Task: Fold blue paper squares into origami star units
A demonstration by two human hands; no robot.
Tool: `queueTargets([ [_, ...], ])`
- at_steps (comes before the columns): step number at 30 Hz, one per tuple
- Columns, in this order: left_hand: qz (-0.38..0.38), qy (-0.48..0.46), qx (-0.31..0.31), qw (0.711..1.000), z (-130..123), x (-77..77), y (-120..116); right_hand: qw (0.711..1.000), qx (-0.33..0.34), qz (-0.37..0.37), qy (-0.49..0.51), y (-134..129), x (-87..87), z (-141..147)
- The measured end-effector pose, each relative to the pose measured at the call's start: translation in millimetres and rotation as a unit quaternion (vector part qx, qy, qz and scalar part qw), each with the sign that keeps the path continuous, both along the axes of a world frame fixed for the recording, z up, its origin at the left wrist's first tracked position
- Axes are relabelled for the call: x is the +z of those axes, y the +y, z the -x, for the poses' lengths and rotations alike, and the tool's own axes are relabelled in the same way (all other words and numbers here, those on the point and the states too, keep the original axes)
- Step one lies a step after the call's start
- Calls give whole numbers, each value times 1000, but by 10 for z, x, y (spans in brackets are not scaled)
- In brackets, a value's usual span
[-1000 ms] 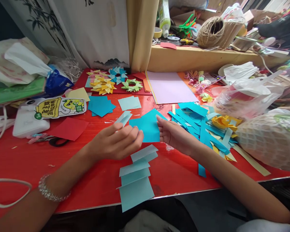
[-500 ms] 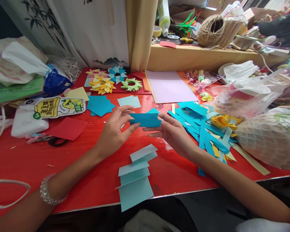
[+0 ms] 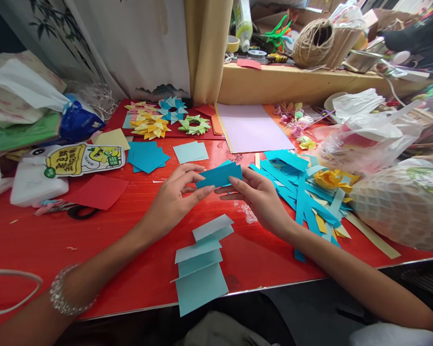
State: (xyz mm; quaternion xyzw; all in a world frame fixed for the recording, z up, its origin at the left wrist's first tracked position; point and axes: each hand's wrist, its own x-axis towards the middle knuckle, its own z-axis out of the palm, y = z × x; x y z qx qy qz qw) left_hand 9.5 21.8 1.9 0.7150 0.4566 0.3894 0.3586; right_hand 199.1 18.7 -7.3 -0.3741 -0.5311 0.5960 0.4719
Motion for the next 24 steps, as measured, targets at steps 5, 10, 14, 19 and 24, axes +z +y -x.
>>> queueTargets([
  [5,74,-79,15,994,-14,9,-6,1000,5,-3,4,9,1,-2],
  [10,57,-99,30,993,-34,-41,-9,1000,1,1,-4,-3,-12,11],
  [14,13,-87,54,995,-37,-55,-32,1000,-4,7,-17,-11,-6,18],
  [19,-6,-64,59,996,-34,-39,-64,1000,-8,2,-11,-13,6,20],
  [24,-1,-60,36,998,-56,-27,-80,999,-35,-19,-16,-22,4,19],
])
